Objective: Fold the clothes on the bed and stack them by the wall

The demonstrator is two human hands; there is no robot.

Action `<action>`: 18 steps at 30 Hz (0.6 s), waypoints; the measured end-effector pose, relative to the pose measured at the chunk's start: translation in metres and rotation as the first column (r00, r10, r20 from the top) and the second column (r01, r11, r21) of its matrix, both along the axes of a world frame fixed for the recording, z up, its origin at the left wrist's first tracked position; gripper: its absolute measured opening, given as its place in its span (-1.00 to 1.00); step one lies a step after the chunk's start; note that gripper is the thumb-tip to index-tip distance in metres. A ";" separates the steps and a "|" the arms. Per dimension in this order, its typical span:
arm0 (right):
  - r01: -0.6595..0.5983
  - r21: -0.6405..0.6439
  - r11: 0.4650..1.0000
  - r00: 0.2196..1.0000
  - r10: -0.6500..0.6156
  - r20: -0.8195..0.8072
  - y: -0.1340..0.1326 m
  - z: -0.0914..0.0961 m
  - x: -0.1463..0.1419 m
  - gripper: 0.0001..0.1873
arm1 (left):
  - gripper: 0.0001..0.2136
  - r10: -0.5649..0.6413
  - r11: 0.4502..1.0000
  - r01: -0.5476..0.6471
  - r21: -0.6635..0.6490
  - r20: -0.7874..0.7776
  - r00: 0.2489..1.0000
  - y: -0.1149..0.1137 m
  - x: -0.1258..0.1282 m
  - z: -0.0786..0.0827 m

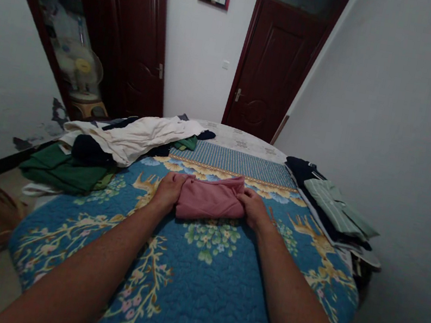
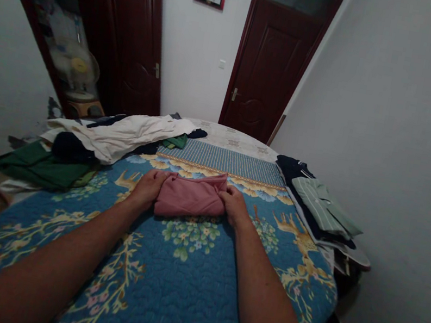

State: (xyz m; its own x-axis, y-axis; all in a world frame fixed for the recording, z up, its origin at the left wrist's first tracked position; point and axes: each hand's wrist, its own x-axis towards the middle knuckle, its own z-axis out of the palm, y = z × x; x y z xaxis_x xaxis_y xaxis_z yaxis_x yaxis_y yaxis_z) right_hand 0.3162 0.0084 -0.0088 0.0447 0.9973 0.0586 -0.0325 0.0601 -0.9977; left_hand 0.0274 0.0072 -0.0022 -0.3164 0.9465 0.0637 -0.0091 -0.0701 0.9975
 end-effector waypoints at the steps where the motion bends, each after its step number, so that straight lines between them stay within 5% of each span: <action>1: 0.023 -0.011 1.000 1.000 -0.023 -0.016 0.001 -0.001 -0.002 -0.64 | -0.60 0.023 1.000 -0.023 0.002 0.030 0.999 0.001 -0.001 -0.001; 4: 0.016 -0.103 0.995 0.992 -0.029 -0.125 0.002 -0.003 -0.007 -0.54 | -0.51 -0.018 0.999 0.026 -0.032 0.220 0.975 0.002 -0.004 -0.003; 9: -0.227 -0.242 0.943 0.945 0.154 -0.287 -0.002 0.001 -0.008 -0.71 | -0.45 -0.113 0.991 0.132 -0.013 0.430 0.895 0.001 -0.005 0.001; 12: -0.297 -0.235 0.926 0.931 0.225 -0.289 -0.006 0.005 -0.010 -0.75 | -0.50 -0.113 0.990 0.141 -0.029 0.454 0.884 -0.001 -0.005 0.003; 18: -0.247 -0.138 0.959 0.908 0.180 -0.379 -0.013 0.011 -0.026 -0.71 | -0.60 -0.087 0.990 0.124 -0.071 0.393 0.916 0.003 -0.009 0.002</action>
State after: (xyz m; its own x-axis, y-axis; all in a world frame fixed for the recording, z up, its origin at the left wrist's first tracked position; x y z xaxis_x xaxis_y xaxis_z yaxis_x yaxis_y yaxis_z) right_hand 0.2902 -0.0050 0.0021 -0.1863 0.9773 -0.1005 -0.3820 -0.1663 -0.9091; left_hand 0.0184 0.0106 -0.0005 -0.1966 0.9714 -0.1329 -0.3986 0.0447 0.9160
